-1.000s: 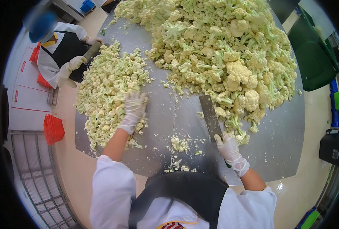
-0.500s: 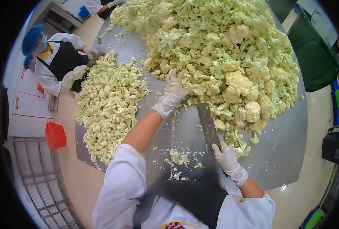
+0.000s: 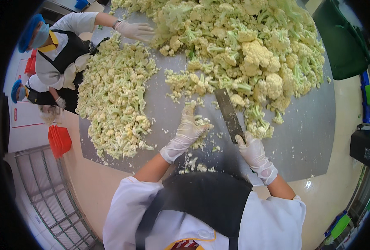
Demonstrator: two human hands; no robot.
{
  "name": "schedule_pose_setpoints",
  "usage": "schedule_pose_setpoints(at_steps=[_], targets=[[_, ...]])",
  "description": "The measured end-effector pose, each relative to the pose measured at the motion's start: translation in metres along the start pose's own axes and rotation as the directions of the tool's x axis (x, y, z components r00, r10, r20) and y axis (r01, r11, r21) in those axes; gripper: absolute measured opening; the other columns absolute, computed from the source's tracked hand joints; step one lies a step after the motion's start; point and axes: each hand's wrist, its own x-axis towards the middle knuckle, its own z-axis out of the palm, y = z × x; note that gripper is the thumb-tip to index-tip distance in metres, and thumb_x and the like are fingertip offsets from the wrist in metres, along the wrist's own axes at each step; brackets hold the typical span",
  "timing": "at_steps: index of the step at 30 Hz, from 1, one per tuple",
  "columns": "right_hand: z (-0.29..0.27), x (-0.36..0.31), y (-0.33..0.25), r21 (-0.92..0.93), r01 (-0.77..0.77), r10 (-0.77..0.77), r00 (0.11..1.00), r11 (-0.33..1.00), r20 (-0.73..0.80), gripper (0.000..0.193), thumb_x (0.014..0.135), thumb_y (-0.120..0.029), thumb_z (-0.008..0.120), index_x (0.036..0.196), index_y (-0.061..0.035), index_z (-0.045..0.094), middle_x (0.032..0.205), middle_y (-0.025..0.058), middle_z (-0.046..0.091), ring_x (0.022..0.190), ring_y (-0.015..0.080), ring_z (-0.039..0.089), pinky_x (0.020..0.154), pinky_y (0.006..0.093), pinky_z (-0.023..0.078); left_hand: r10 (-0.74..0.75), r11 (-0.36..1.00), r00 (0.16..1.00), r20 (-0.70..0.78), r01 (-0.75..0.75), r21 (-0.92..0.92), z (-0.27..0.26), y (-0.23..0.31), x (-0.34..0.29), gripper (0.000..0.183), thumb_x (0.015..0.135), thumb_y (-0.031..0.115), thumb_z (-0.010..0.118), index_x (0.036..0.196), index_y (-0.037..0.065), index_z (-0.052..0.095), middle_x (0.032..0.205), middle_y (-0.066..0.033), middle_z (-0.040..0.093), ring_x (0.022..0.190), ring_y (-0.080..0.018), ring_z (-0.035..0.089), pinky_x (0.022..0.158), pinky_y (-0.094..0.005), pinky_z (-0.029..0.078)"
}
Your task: The person repeatedly chops cauliflower florets on a stainless steel table using a large knife. They hold each floret with a gloved left hand and cut it into smaller pieces with the right hand, accumulating a pile of chopped pieces on the table.
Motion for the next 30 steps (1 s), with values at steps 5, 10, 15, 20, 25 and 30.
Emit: schedule_pose_setpoints(at_steps=[5, 10, 15, 20, 25, 30], targets=[[-0.003, -0.028, -0.01, -0.195, 0.112, -0.119, 0.993, 0.974, -0.026, 0.019, 0.079, -0.021, 0.055, 0.073, -0.004, 0.049, 0.05, 0.0174, 0.049, 0.048, 0.036, 0.051, 0.043, 0.0429, 0.038, 0.04, 0.976, 0.998, 0.054, -0.051, 0.21, -0.004, -0.013, -0.023, 0.085, 0.052, 0.015, 0.076, 0.122, 0.004, 0.029, 0.125, -0.0159, 0.021, 0.098, -0.0244, 0.045, 0.078, -0.0293, 0.043], [0.006, -0.046, -0.021, -0.323, 0.133, -0.087, 0.985, 0.937, 0.152, 0.02, 0.082, -0.025, 0.047, 0.077, -0.0054, 0.048, 0.049, 0.0145, 0.051, 0.047, 0.0329, 0.053, 0.045, 0.0429, 0.041, 0.172, 0.924, 0.984, 0.04, -0.176, 0.339, 0.0, -0.021, -0.029, 0.028, 0.065, 0.007, 0.062, 0.09, 0.003, 0.051, 0.083, -0.0115, 0.051, 0.076, -0.0246, 0.052, 0.065, -0.0337, 0.043], [0.005, -0.05, -0.026, -0.389, 0.115, -0.05, 0.984, 0.914, 0.173, 0.02, 0.082, -0.024, 0.047, 0.077, -0.0046, 0.048, 0.049, 0.0151, 0.053, 0.048, 0.0329, 0.054, 0.047, 0.0427, 0.043, 0.247, 0.88, 0.969, 0.007, -0.227, 0.418, 0.007, -0.025, -0.031, 0.017, 0.07, 0.011, 0.058, 0.085, 0.006, 0.053, 0.078, -0.0136, 0.053, 0.072, -0.0292, 0.054, 0.064, -0.0357, 0.042], [0.015, -0.044, -0.024, -0.407, 0.079, 0.022, 0.971, 0.91, 0.239, 0.02, 0.082, -0.023, 0.046, 0.078, -0.0039, 0.048, 0.053, 0.0159, 0.054, 0.051, 0.0333, 0.055, 0.051, 0.0435, 0.043, 0.259, 0.871, 0.966, 0.02, -0.242, 0.427, 0.011, -0.02, -0.033, 0.017, 0.07, 0.011, 0.059, 0.085, 0.005, 0.053, 0.078, -0.0133, 0.054, 0.072, -0.0288, 0.054, 0.064, -0.0352, 0.042], [0.034, -0.025, -0.025, -0.445, 0.11, 0.038, 0.95, 0.889, 0.311, 0.024, 0.082, -0.025, 0.045, 0.082, -0.0018, 0.047, 0.055, 0.018, 0.054, 0.054, 0.0352, 0.055, 0.048, 0.0422, 0.042, 0.363, 0.823, 0.931, -0.028, -0.307, 0.477, 0.014, -0.011, -0.042, 0.02, 0.067, 0.015, 0.061, 0.082, 0.006, 0.053, 0.083, -0.0142, 0.052, 0.078, -0.0303, 0.052, 0.067, -0.0379, 0.041], [0.012, -0.015, -0.023, -0.227, 0.005, -0.016, 0.999, 0.974, -0.048, 0.021, 0.082, -0.024, 0.048, 0.082, -0.0025, 0.049, 0.055, 0.0187, 0.053, 0.053, 0.0355, 0.054, 0.048, 0.0431, 0.041, 0.647, 0.524, 0.748, 0.148, -0.577, 0.627, 0.032, -0.008, -0.037, 0.043, 0.067, 0.025, 0.059, 0.105, 0.01, 0.045, 0.102, -0.0145, 0.045, 0.097, -0.0349, 0.043, 0.088, -0.0491, 0.028]])
